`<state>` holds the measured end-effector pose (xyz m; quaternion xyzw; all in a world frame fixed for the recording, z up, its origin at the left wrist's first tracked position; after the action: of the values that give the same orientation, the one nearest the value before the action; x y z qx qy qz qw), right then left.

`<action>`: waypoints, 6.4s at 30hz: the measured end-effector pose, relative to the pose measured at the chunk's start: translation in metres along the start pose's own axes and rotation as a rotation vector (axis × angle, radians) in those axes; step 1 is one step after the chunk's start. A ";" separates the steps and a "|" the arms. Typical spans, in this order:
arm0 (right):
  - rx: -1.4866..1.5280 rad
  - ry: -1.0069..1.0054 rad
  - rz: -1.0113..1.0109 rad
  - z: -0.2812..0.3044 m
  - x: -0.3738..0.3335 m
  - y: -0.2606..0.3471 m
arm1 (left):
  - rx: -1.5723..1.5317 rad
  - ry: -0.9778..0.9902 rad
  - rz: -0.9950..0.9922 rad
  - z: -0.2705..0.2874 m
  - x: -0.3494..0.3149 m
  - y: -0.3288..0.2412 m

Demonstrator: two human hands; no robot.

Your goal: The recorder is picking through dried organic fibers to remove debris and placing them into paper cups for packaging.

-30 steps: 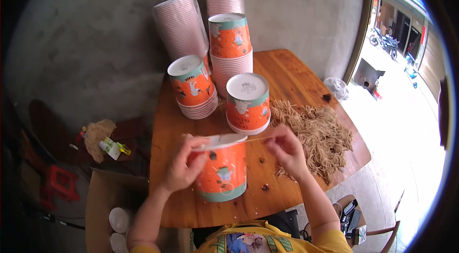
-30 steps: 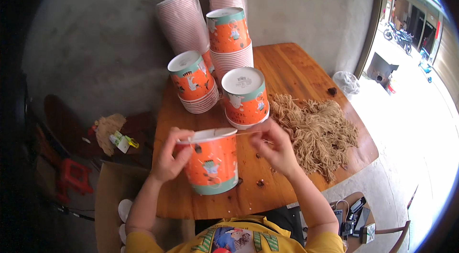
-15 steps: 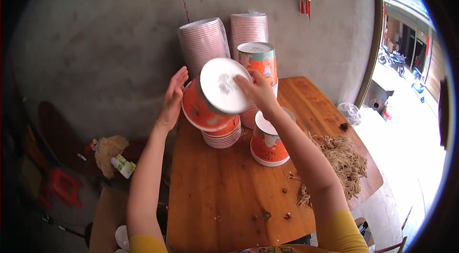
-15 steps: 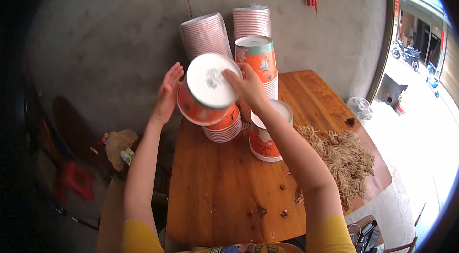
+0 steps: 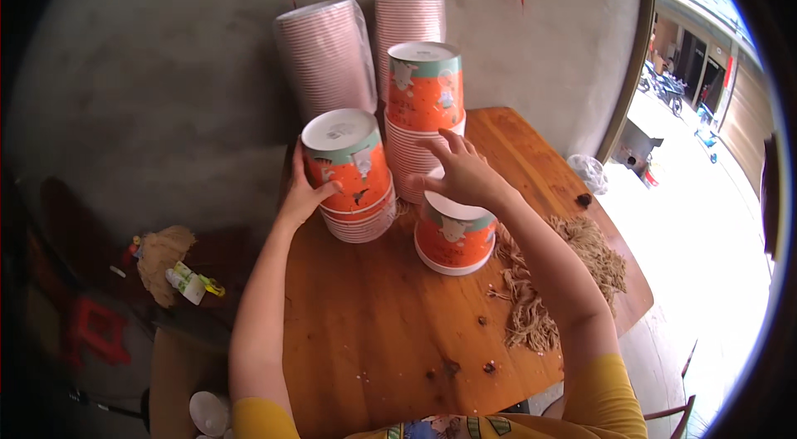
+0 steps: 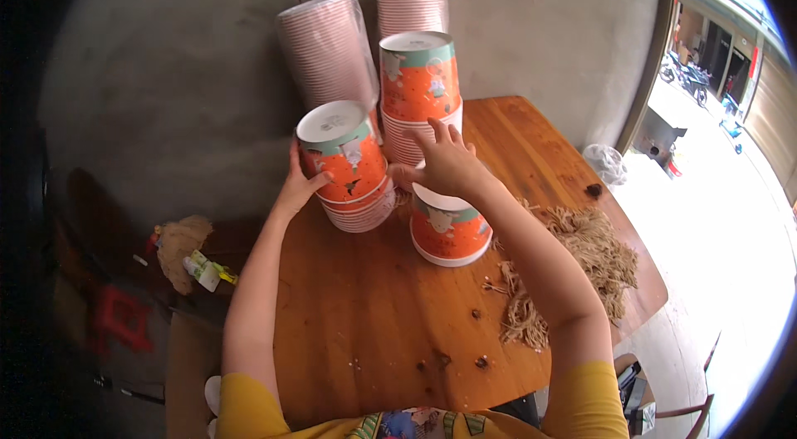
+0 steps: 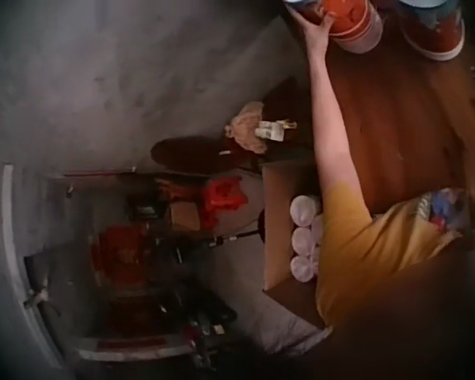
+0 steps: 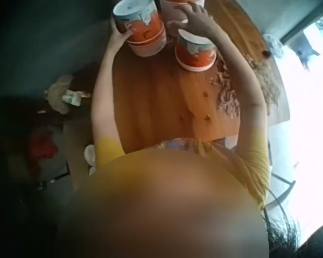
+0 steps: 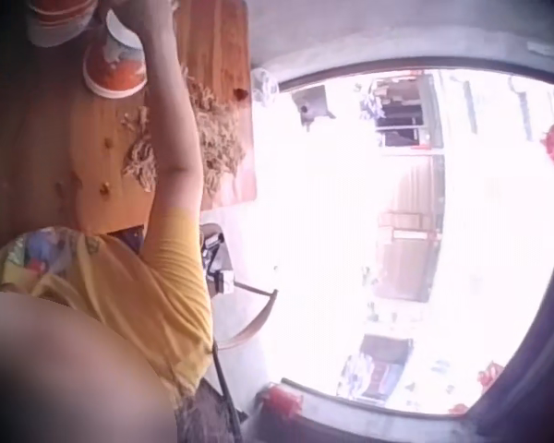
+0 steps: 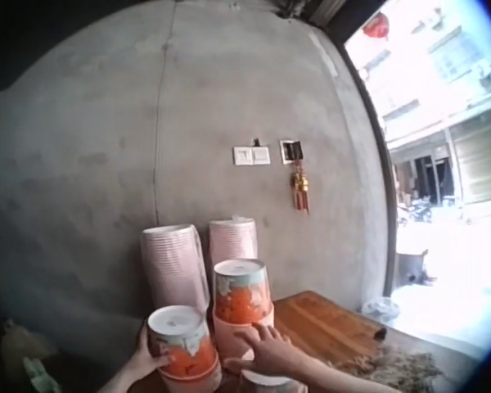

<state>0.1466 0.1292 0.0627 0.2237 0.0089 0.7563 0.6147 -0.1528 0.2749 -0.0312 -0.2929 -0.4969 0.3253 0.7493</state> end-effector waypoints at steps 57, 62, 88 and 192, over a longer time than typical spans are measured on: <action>0.592 -0.525 0.127 0.062 -0.282 -0.055 | -0.800 0.165 0.322 -0.128 -0.167 -0.294; 0.166 -0.268 0.123 0.011 -0.295 -0.082 | 0.250 0.195 0.025 -0.100 -0.205 -0.287; 1.019 0.004 0.102 -0.037 -0.285 0.073 | 0.457 0.310 -0.020 -0.124 -0.226 -0.260; 1.054 -0.155 0.036 -0.015 -0.254 -0.002 | -0.568 0.667 0.730 -0.158 -0.183 -0.236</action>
<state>0.1796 -0.1036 -0.0349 0.5574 0.3383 0.6411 0.4048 -0.0129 -0.0313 -0.0055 -0.7225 -0.1679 0.3065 0.5965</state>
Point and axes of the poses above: each hand's wrist, its own x-axis towards the middle knuckle, its own z-axis out of the back of the hand, y = z × x, the point moved 1 cm from there along x, towards the middle knuckle, and after that the axes turned 2 degrees about z, right-handed, at the moved point
